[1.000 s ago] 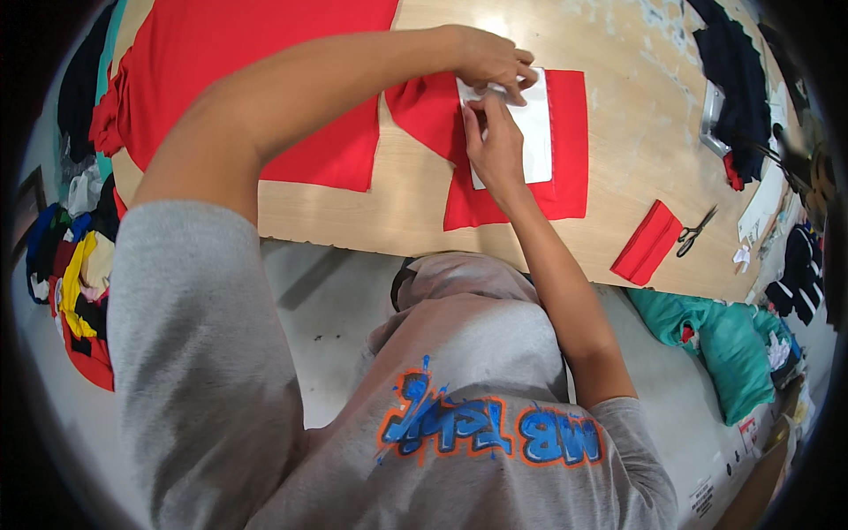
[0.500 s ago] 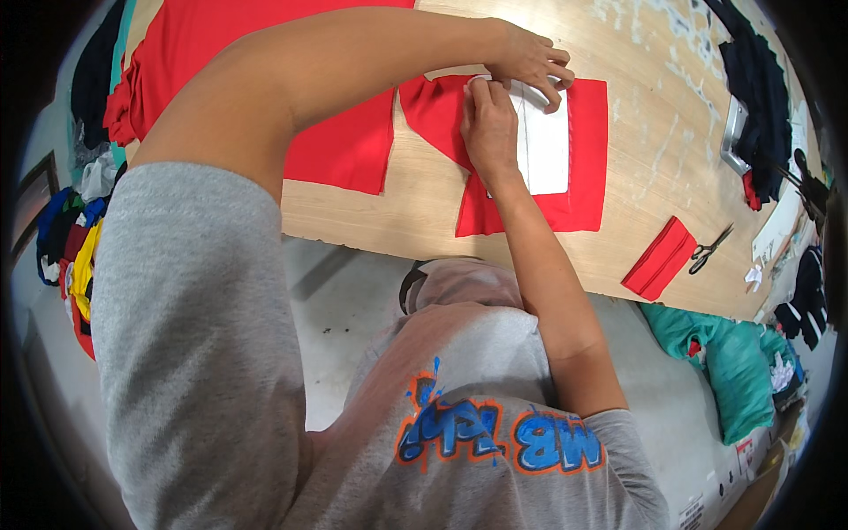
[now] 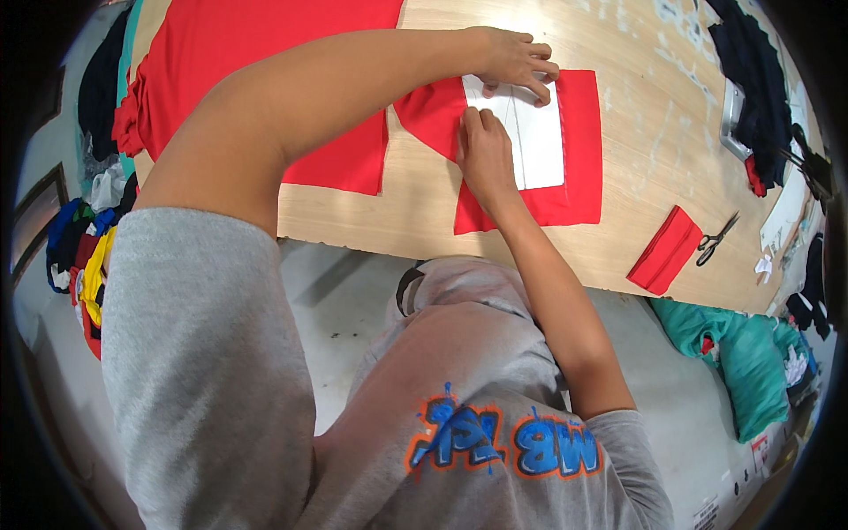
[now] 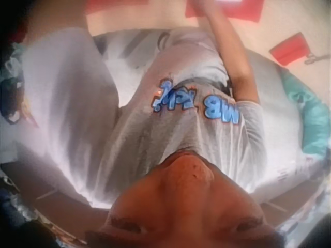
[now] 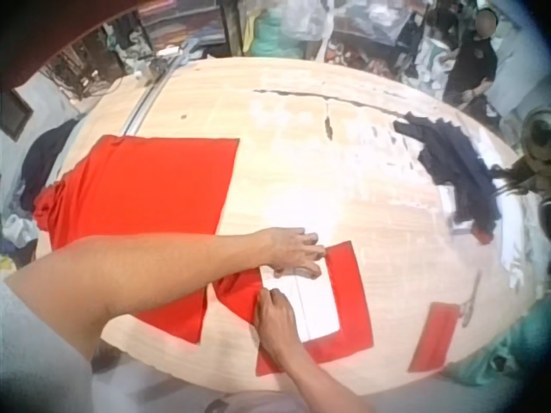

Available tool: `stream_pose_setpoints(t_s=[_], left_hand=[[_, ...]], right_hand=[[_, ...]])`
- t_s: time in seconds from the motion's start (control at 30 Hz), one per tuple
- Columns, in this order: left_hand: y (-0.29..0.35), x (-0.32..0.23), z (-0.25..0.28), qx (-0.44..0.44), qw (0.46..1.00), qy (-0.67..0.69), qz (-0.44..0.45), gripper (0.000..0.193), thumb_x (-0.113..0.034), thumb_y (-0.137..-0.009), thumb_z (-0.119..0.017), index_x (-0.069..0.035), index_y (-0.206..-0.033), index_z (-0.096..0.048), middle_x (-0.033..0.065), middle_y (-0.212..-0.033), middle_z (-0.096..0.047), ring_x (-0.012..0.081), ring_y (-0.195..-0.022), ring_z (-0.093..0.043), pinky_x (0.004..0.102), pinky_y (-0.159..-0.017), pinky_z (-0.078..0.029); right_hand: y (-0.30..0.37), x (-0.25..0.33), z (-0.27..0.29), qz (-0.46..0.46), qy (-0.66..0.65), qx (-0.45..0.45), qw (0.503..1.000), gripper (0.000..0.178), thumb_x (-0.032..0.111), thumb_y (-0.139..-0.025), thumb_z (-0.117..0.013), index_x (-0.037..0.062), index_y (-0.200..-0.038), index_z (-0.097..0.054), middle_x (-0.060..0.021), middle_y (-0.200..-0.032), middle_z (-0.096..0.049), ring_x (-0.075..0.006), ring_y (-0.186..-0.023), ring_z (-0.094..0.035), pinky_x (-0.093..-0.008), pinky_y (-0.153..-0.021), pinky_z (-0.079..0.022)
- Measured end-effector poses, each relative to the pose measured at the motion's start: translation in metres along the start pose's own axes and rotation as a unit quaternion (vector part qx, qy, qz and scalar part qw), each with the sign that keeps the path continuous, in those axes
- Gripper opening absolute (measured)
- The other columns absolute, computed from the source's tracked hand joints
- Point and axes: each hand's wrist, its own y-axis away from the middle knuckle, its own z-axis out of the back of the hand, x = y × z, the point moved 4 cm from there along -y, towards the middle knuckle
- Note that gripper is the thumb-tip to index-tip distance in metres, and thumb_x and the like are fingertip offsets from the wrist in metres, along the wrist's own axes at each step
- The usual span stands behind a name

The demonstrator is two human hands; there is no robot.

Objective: The person cuts red fabric pieces on a workbench using scissors. They align the fabric, cut along straight lines, and use a white paper template to guide additional cuts. The person folds and repositions the fabric multiple times to produce several rectangular pieces.

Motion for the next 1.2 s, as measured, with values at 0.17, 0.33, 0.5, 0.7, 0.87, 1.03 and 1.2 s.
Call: stream_pose_setpoints(t_s=[0.17,0.33,0.5,0.7,0.87,1.03,1.2], left_hand=[[0.002,-0.008,0.001,-0.003,0.999,-0.007,0.032,0.087,-0.014,-0.074,-0.098,-0.048,-0.143,-0.057,-0.0100,-0.164,-0.044,0.0248,-0.156,-0.041,0.0444,-0.124,-0.049],[0.009,-0.018,0.005,-0.012,0.998,-0.022,0.066,0.084,-0.010,-0.079,-0.094,-0.045,-0.145,-0.056,-0.0072,-0.159,-0.050,0.0237,-0.154,-0.045,0.0409,-0.117,-0.057],[0.017,-0.036,-0.007,0.052,0.984,0.001,0.169,0.072,-0.003,-0.097,-0.075,-0.040,-0.154,-0.055,0.0040,-0.145,-0.062,0.0262,-0.133,-0.067,0.0372,-0.097,-0.068],[0.045,-0.085,-0.031,-0.155,0.951,0.001,0.268,0.066,-0.021,-0.098,-0.076,-0.034,-0.160,-0.055,0.0132,-0.133,-0.065,0.0304,-0.123,-0.068,0.0427,-0.093,-0.062],[0.044,-0.127,-0.023,-0.072,0.923,0.053,0.374,0.114,-0.058,-0.081,-0.091,-0.033,-0.176,-0.033,0.0189,-0.154,-0.055,0.0344,-0.140,-0.056,0.0493,-0.110,-0.049],[0.042,-0.136,-0.027,-0.047,0.915,0.037,0.400,0.135,-0.065,-0.072,-0.095,-0.034,-0.180,-0.020,0.0189,-0.167,-0.045,0.0337,-0.147,-0.051,0.0498,-0.114,-0.045],[0.038,-0.138,-0.029,-0.040,0.906,0.059,0.418,0.140,-0.061,-0.068,-0.099,-0.036,-0.180,-0.019,0.0185,-0.171,-0.042,0.0337,-0.150,-0.048,0.0511,-0.115,-0.044]], right_hand=[[0.054,-0.006,0.012,-0.029,-0.027,0.025,0.999,0.012,0.000,-0.099,-0.069,-0.0020,-0.104,-0.058,-0.0244,-0.092,-0.062,-0.0455,-0.088,-0.066,-0.0568,-0.078,-0.054],[0.106,-0.017,0.022,-0.016,-0.037,0.065,0.997,0.010,0.002,-0.101,-0.067,-0.0023,-0.104,-0.058,-0.0249,-0.092,-0.063,-0.0473,-0.087,-0.066,-0.0577,-0.076,-0.054],[0.126,-0.027,0.028,-0.036,-0.082,0.069,0.994,0.010,0.006,-0.106,-0.066,-0.0017,-0.110,-0.063,-0.0253,-0.100,-0.069,-0.0470,-0.094,-0.070,-0.0544,-0.078,-0.056],[0.131,-0.047,0.055,-0.108,-0.181,0.009,0.977,0.011,0.008,-0.107,-0.067,0.0003,-0.115,-0.068,-0.0207,-0.104,-0.071,-0.0416,-0.095,-0.071,-0.0507,-0.083,-0.056],[0.122,-0.040,0.058,0.052,-0.087,0.067,0.993,0.012,0.003,-0.102,-0.067,0.0014,-0.114,-0.068,-0.0166,-0.108,-0.069,-0.0382,-0.103,-0.066,-0.0477,-0.091,-0.054],[0.120,-0.047,0.039,0.167,0.003,0.106,0.980,0.023,0.002,-0.095,-0.071,0.0034,-0.118,-0.067,-0.0129,-0.111,-0.067,-0.0348,-0.105,-0.063,-0.0469,-0.092,-0.056],[0.120,-0.053,0.032,0.248,0.076,0.158,0.953,0.031,0.004,-0.091,-0.070,0.0055,-0.122,-0.066,-0.0096,-0.120,-0.066,-0.0304,-0.112,-0.062,-0.0433,-0.098,-0.057]])
